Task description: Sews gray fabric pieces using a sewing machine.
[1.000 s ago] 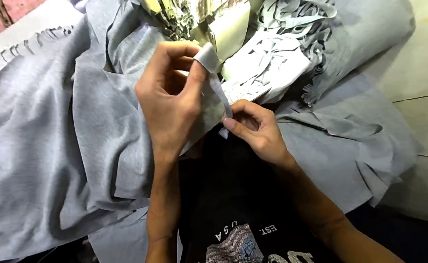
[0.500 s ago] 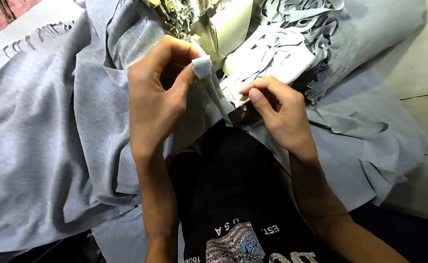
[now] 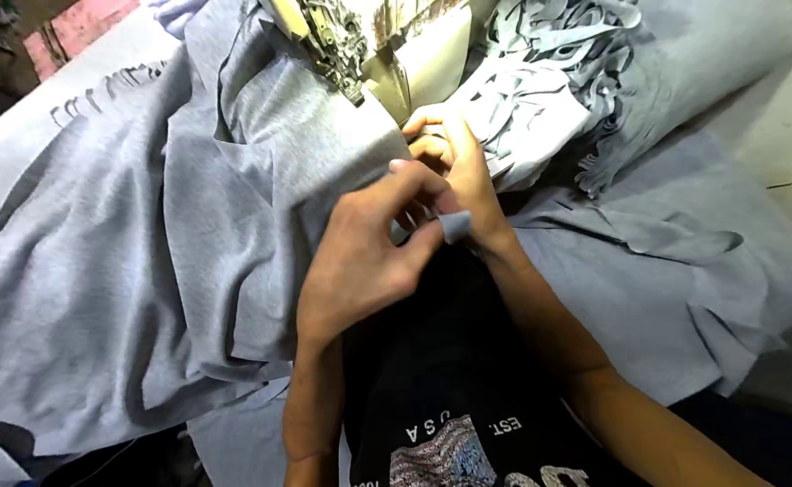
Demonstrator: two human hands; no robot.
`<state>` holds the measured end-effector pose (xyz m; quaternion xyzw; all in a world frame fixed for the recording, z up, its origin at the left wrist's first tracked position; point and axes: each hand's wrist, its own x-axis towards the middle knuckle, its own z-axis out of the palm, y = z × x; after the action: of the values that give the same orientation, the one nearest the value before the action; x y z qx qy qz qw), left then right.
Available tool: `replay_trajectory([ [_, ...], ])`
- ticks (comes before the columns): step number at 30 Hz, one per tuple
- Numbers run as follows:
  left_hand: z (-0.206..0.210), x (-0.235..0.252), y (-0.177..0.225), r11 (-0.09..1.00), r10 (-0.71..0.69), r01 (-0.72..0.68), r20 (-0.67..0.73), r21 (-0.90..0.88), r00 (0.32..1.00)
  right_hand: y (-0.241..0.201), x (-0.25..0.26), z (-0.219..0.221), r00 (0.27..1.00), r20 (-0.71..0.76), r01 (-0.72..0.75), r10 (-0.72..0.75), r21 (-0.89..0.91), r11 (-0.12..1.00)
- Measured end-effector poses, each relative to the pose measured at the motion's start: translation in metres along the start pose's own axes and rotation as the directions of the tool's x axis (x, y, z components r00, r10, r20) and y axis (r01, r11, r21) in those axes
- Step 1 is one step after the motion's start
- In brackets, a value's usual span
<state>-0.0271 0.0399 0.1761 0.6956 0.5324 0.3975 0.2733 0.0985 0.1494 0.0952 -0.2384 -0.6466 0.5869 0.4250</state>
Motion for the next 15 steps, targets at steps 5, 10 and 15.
replay_trajectory([
  [5, 0.016, 0.002, 0.004, 0.99, -0.049, 0.071, -0.176, 0.12, 0.983, -0.008, -0.024, -0.007, 0.997, 0.067, 0.017, -0.022, 0.08, 0.997],
  [10, 0.013, 0.006, 0.002, 0.928, -0.056, 0.174, -0.338, 0.329, 0.939, -0.025, -0.027, -0.003, 0.994, 0.017, -0.114, 0.112, 0.139, 0.984],
  [15, 0.005, 0.009, 0.001, 0.943, -0.076, 0.182, -0.352, 0.279, 0.933, -0.022, -0.027, -0.003, 0.992, 0.045, -0.12, 0.116, 0.103, 0.987],
])
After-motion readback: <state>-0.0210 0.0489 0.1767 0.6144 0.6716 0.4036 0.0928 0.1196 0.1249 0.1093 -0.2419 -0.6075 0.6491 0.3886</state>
